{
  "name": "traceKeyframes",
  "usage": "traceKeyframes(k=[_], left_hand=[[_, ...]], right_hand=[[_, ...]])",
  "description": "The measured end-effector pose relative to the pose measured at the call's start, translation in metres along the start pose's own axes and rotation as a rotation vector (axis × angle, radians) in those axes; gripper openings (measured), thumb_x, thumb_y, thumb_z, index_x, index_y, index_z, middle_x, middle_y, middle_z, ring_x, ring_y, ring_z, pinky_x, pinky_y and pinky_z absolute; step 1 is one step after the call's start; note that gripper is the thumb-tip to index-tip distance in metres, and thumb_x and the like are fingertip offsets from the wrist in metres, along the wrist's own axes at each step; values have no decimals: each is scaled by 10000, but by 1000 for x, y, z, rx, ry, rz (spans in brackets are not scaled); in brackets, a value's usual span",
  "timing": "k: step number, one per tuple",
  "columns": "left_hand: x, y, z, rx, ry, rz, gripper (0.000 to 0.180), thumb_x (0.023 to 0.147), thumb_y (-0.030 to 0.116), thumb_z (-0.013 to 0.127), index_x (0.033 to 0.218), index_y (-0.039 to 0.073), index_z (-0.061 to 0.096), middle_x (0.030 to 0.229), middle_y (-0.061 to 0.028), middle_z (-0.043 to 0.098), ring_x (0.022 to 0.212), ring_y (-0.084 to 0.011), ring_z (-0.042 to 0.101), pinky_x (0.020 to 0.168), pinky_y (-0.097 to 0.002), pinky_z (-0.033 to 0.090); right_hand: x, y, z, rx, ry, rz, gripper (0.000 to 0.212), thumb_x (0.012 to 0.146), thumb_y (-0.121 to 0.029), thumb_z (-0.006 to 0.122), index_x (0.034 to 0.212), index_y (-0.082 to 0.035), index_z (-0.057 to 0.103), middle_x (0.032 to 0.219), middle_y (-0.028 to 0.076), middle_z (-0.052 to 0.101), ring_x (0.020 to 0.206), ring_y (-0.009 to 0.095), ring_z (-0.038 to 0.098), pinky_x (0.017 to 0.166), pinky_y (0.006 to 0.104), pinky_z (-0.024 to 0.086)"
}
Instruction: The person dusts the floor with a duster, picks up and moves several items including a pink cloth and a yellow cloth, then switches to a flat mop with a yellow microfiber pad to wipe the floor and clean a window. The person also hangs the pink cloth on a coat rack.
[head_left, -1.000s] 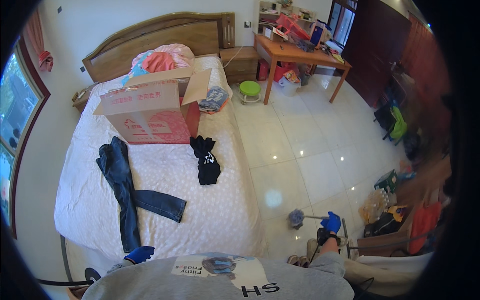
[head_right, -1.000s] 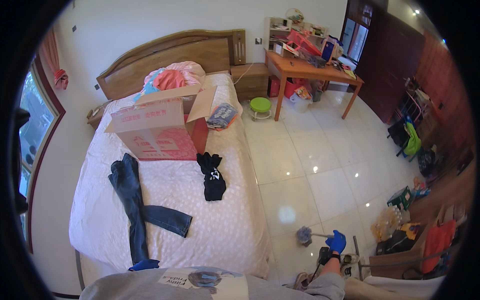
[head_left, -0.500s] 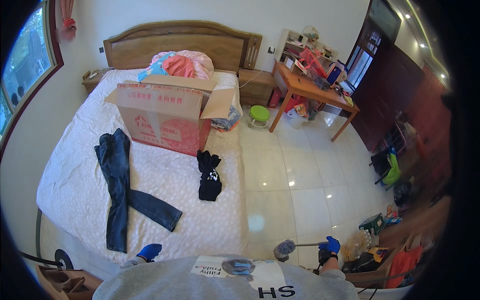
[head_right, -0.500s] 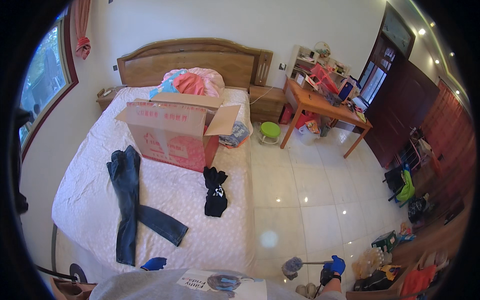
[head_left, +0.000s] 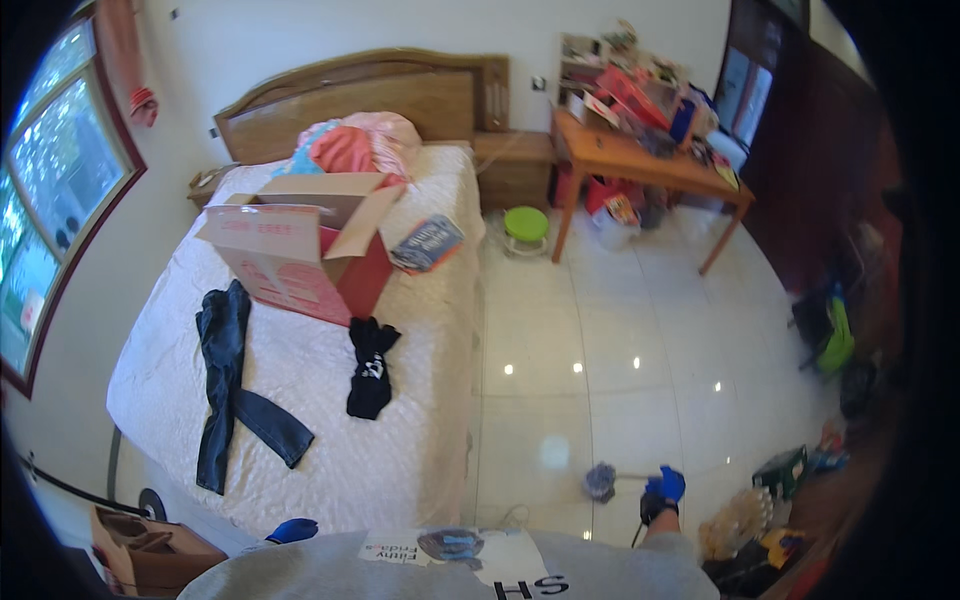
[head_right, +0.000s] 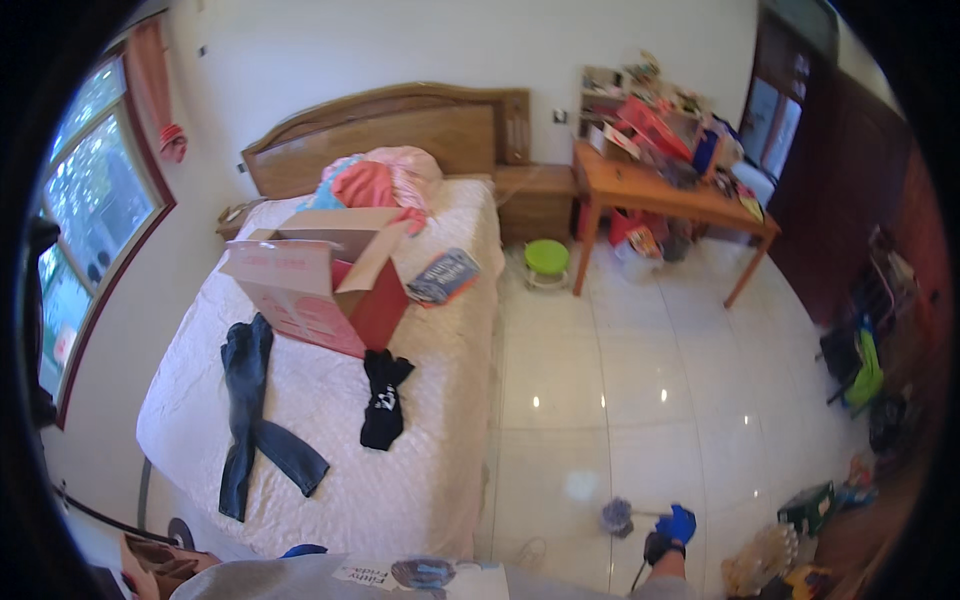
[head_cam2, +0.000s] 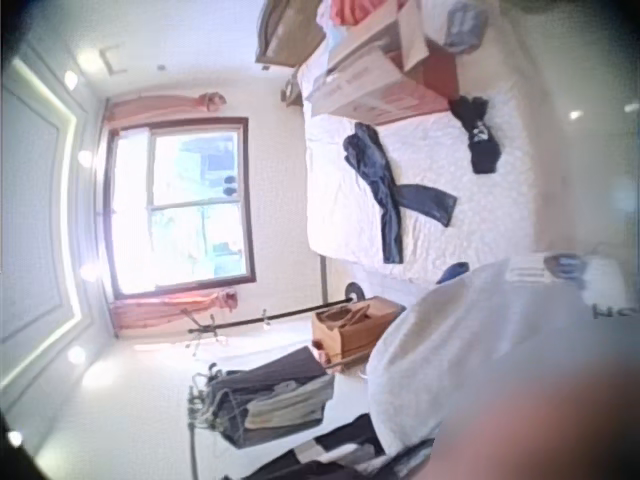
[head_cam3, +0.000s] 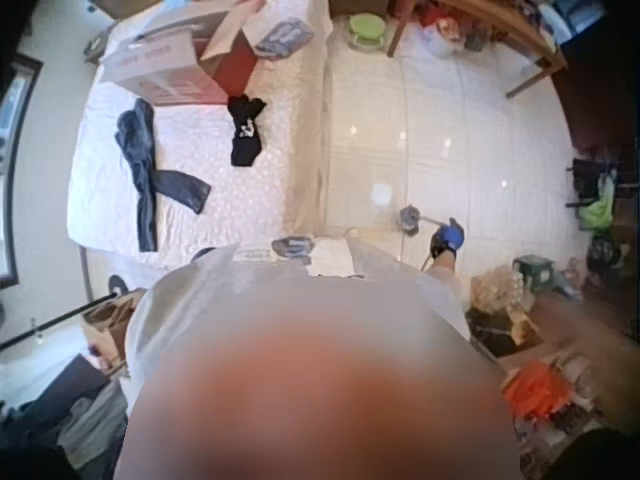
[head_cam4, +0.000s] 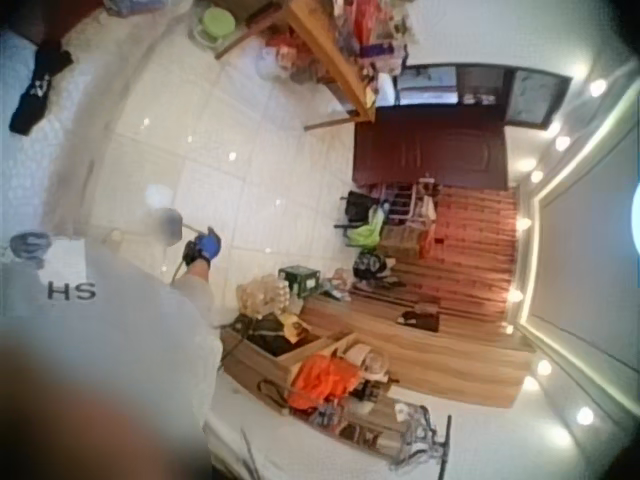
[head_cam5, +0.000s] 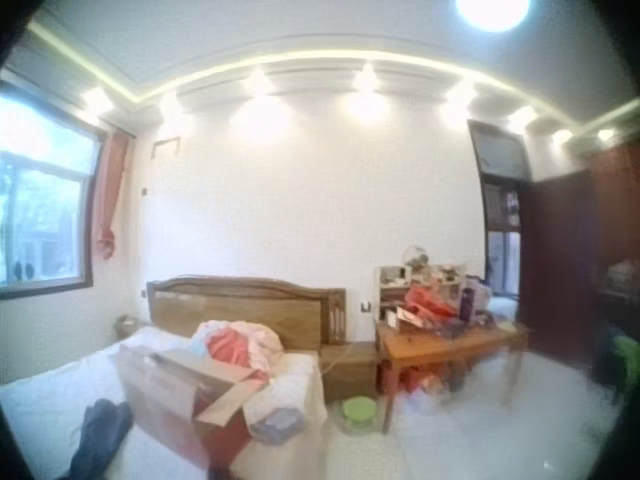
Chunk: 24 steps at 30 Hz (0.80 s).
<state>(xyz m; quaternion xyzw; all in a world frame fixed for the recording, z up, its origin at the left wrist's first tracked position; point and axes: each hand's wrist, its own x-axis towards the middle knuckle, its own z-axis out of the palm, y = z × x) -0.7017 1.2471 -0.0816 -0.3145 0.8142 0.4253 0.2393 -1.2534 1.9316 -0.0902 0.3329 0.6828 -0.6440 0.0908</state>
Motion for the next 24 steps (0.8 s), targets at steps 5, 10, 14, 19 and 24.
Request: traceKeyframes(k=[5,10,14,19,24], left_hand=[[26,112,8,-186,-10,-147,364,890,342,554,1156,100,614,1030,-73,657,941,-192,609,803,-325,486],[57,188,-8,-462,-79,-133,389,870,267,569,1219,93,564,1035,-31,636,844,-136,594,698,-291,489],[86,173,-4,-89,-51,196,375,885,190,515,1232,48,537,1092,-84,624,889,-175,609,791,-310,495],[181,179,3,163,-10,165,368,884,227,519,1198,39,561,1098,-141,625,946,-268,614,838,-358,484],[325,284,-29,102,-137,84,365,883,233,520,1189,39,567,1096,-148,624,954,-277,610,846,-360,480]], right_hand=[[40,-10,1,-5,-19,-266,172,739,-112,655,882,-81,565,660,107,577,446,189,522,373,305,432],[39,-51,6,197,43,-99,149,761,-101,635,881,-69,552,629,106,559,405,157,473,337,287,400],[59,-72,2,127,13,-67,183,744,-113,651,895,-61,561,652,114,587,446,182,533,369,299,438],[95,-105,11,-363,-29,-474,240,706,-156,695,920,-84,615,708,111,619,553,200,600,500,322,498],[94,-164,34,144,84,-174,195,767,-215,662,818,-50,572,658,140,615,463,206,575,409,309,469]])
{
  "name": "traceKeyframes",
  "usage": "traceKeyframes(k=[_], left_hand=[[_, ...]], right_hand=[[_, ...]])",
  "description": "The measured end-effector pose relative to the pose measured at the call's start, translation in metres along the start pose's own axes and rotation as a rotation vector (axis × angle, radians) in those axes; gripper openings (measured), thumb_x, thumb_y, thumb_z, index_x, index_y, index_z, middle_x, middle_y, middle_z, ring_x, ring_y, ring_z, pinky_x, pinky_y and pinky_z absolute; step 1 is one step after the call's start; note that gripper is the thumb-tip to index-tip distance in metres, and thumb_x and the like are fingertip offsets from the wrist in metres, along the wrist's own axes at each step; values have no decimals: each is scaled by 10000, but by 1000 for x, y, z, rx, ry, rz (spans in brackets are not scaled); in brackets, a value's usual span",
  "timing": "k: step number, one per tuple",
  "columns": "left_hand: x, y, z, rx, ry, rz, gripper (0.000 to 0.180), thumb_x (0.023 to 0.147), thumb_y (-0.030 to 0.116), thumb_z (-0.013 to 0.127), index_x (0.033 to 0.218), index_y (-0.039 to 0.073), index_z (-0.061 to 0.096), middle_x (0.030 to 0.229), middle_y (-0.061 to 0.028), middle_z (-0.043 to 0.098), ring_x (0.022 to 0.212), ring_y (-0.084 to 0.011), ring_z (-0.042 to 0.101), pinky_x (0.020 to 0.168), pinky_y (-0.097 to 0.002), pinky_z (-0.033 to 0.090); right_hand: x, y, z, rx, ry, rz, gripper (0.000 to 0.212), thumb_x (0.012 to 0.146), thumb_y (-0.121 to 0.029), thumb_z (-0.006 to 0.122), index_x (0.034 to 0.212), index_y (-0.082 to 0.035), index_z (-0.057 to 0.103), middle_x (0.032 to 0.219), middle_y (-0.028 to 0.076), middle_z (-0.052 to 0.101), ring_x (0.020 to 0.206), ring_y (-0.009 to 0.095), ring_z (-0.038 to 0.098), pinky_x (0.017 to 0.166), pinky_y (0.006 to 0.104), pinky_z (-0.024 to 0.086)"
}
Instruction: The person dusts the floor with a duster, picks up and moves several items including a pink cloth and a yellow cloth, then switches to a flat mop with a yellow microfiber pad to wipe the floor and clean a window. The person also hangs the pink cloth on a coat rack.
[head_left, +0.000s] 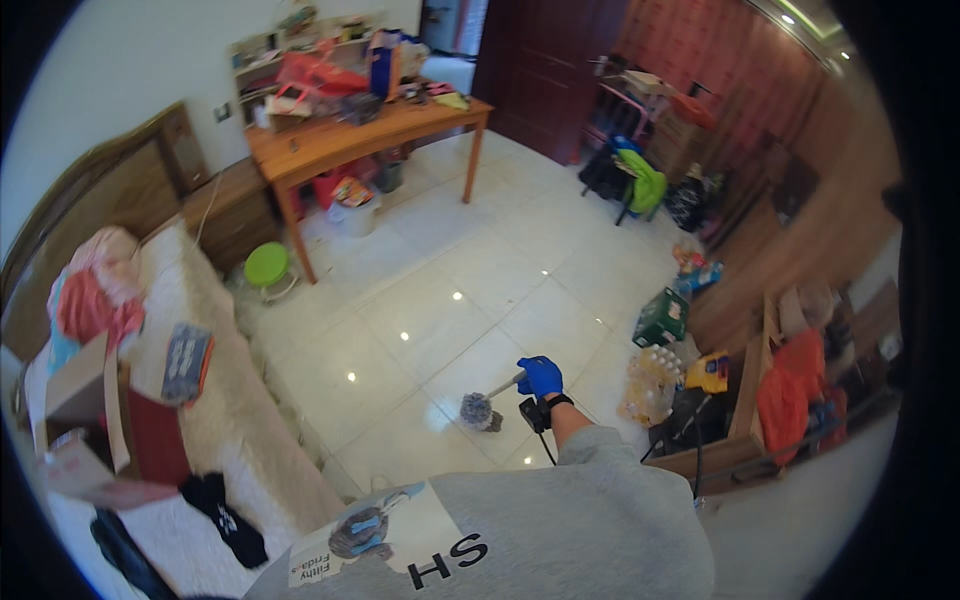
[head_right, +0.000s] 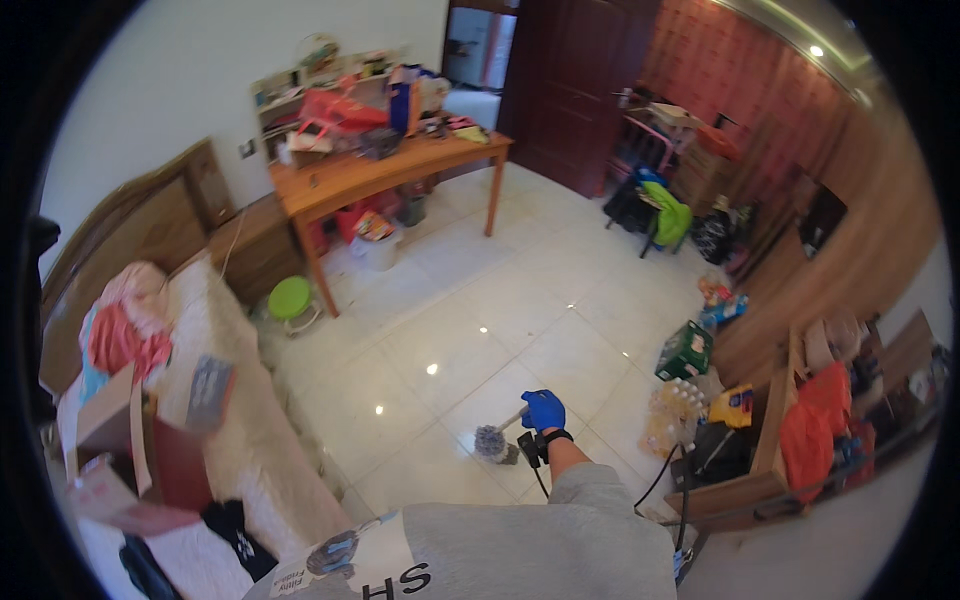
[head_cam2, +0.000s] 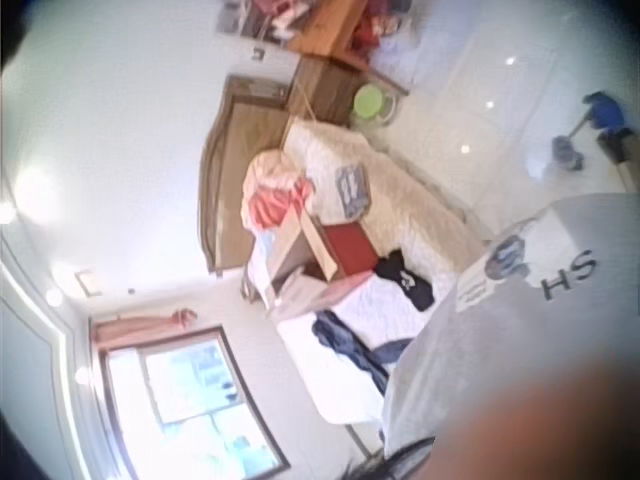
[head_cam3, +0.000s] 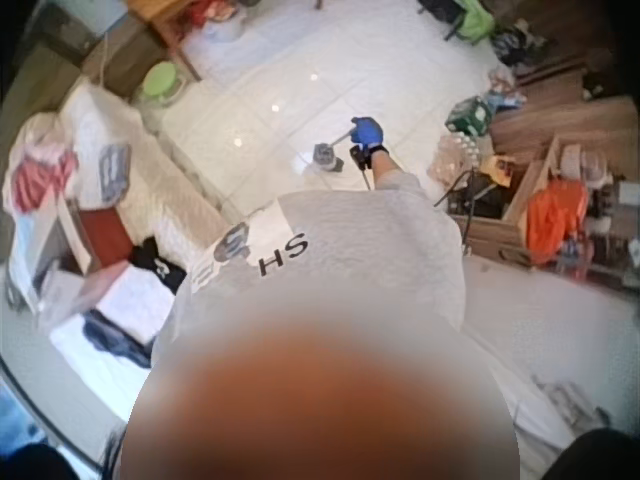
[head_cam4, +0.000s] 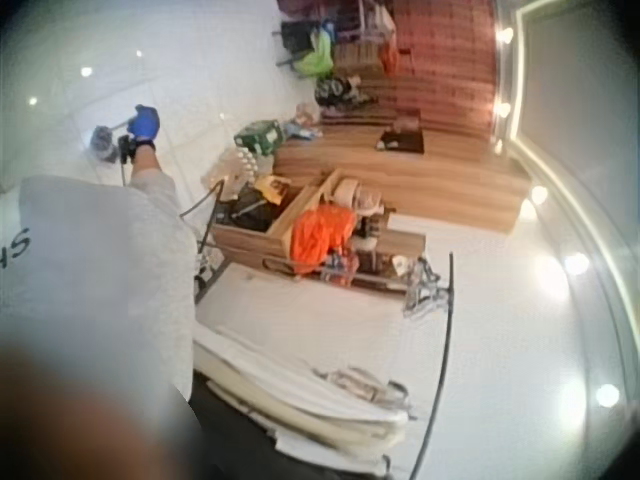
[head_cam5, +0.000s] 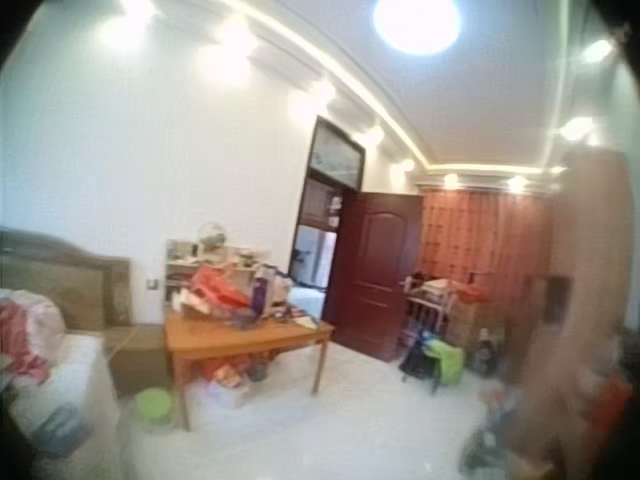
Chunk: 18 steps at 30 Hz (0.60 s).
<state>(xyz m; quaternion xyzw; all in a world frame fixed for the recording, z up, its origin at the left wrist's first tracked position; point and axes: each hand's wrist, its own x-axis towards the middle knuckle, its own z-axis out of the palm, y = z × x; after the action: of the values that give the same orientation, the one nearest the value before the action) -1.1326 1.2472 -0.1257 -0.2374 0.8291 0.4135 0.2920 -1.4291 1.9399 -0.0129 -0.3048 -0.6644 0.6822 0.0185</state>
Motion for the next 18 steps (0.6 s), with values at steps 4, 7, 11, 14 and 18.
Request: traceKeyframes(k=[4,7,11,14,18], left_hand=[[113,124,-54,36,-96,86,363,883,238,520,1181,39,572,1094,-154,623,961,-284,607,852,-362,476],[181,234,-72,102,-177,186,361,882,242,520,1176,39,576,1092,-158,623,966,-289,604,857,-364,473],[252,364,-59,198,-282,300,359,881,247,521,1168,39,581,1090,-163,622,972,-296,601,863,-365,470],[296,442,-37,263,-338,358,358,881,250,521,1162,39,584,1089,-167,621,977,-302,599,868,-367,467],[347,528,-17,371,-361,412,357,880,255,521,1155,38,589,1087,-173,621,984,-309,596,874,-369,464]], right_hand=[[-4,-35,12,139,171,90,201,771,-211,659,858,-49,578,654,128,598,493,206,589,420,307,481],[-2,-42,6,177,254,32,198,784,-216,654,873,-53,583,677,127,605,506,195,593,424,298,482],[14,-39,-8,239,290,34,162,839,-212,595,892,-61,618,692,114,616,498,176,582,445,275,479],[37,-41,-19,260,332,17,153,838,-202,593,887,-60,623,661,94,614,492,163,576,451,267,465],[79,-45,-35,215,472,44,191,808,-237,635,823,-53,587,621,90,601,461,144,552,435,270,438]])
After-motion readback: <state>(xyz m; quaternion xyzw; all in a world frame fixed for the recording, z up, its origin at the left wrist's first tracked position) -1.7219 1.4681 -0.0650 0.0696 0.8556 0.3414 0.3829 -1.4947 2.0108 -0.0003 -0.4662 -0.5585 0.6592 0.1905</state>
